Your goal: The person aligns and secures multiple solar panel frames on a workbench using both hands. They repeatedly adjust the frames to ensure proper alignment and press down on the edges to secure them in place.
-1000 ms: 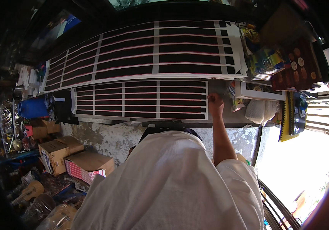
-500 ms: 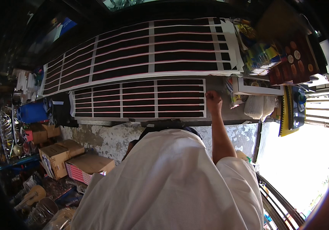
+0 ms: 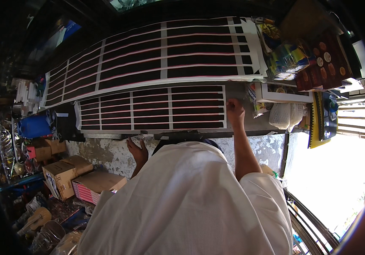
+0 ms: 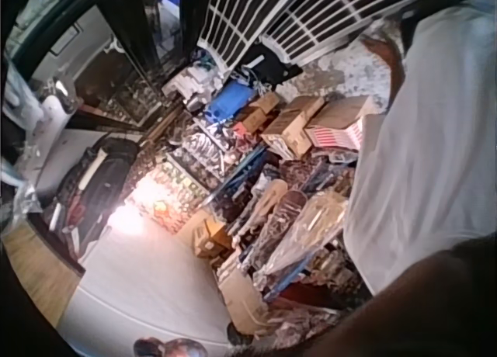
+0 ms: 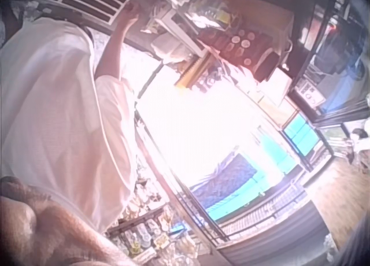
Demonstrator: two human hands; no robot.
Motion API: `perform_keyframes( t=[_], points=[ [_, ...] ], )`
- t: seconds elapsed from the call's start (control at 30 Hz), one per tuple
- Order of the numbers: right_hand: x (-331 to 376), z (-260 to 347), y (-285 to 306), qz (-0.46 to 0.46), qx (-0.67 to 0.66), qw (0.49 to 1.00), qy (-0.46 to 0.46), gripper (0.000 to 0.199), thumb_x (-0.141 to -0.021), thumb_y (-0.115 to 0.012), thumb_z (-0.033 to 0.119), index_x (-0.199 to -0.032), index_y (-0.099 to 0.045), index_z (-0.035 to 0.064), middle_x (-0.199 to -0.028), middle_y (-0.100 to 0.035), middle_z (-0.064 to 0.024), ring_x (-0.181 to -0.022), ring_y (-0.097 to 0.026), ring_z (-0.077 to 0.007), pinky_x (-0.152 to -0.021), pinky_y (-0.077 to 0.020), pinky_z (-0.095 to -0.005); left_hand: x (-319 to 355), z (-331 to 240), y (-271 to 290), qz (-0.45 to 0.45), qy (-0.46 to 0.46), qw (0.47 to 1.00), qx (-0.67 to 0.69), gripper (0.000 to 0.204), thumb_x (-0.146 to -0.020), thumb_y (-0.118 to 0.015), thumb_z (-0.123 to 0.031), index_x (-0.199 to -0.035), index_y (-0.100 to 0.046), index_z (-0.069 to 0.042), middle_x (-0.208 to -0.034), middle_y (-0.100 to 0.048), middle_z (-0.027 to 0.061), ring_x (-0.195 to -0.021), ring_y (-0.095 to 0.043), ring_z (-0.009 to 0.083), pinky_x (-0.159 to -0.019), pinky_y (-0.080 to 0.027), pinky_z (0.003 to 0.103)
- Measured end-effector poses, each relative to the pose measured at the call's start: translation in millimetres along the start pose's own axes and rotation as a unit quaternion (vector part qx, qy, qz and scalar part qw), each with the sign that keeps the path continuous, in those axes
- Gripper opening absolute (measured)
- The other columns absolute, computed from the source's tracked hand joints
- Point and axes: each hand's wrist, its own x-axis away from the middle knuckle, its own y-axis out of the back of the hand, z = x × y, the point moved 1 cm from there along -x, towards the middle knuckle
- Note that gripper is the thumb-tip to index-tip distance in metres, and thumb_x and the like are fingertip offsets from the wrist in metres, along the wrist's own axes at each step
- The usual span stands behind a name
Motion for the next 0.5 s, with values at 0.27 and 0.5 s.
perform_keyframes(
  t=[0.27, 0.5],
  points=[
    [57.9, 22.9, 44.5, 0.049, 0.05, 0.991, 0.114, 0.076, -0.084, -0.091, 0.02, -0.15, -0.056, 0.0045, -0.14, -0.063, -0.0232, -0.13, -0.061, -0.0462, -0.111, -0.0506, -0.0536, -14.5, -31.4, 13.2, 0.062, -0.087, 0.99, -0.089, 0.08, -0.113, -0.059, -0.043, -0.172, -0.028, 0.0, -0.177, -0.024, 0.0348, -0.165, -0.022, 0.0539, -0.128, -0.022, 0.074],
    [89.1, 42.0, 54.0, 0.116, 0.06, 0.982, 0.134, 0.111, -0.076, -0.099, 0.034, -0.166, -0.041, 0.0043, -0.161, -0.05, -0.0254, -0.148, -0.047, -0.0497, -0.124, -0.0382, -0.0597, -12.1, -33.9, 4.4, 0.064, -0.077, 0.988, -0.115, 0.078, -0.116, -0.053, -0.049, -0.175, -0.028, -0.005, -0.18, -0.021, 0.0317, -0.168, -0.016, 0.0514, -0.127, -0.016, 0.079]
  ],
)
